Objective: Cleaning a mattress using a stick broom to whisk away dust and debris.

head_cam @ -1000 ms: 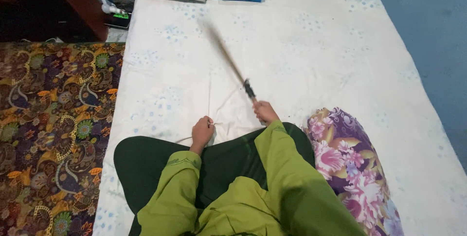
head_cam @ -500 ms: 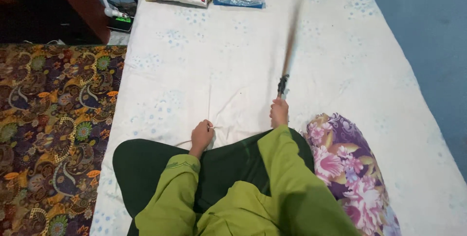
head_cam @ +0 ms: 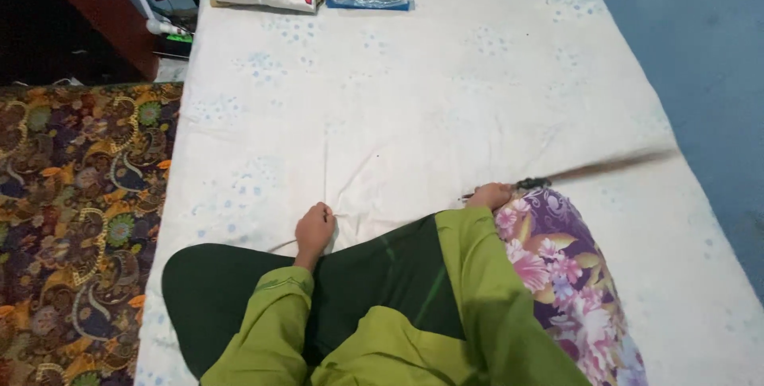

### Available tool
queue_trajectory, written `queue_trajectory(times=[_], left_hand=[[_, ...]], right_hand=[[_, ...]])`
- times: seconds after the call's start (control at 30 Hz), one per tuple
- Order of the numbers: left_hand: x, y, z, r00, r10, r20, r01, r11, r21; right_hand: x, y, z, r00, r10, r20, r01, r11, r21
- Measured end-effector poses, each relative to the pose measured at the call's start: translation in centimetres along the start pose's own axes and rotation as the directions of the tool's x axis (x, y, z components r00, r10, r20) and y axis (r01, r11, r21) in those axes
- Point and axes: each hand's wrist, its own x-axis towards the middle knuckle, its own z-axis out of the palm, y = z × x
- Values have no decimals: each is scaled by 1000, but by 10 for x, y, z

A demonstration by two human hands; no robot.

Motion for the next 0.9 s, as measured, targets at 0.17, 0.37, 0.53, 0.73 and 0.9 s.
queue_trajectory(times=[0.17, 0.37, 0.53, 0.73, 0.9], left_hand=[[-2, 5, -1, 996, 64, -70, -55, 991, 125], [1, 16, -10, 1000, -11, 11, 10, 995, 99], [-1, 11, -6, 997, 65, -32, -61, 992, 109], [1, 10, -4, 1000, 20, 9, -21, 990, 143], [-2, 11, -5, 998, 56, 1, -55, 986, 160]], right_hand=[[-14, -4, 9, 944, -251, -216, 201, 953, -228], [-110, -85, 11, 318, 600, 734, -287, 799, -529], [-70, -47, 9, 470, 424, 774, -327, 898, -293], [14, -14, -14, 881, 142, 451, -301, 905, 301], [52, 7, -4, 853, 222, 473, -473, 712, 519]])
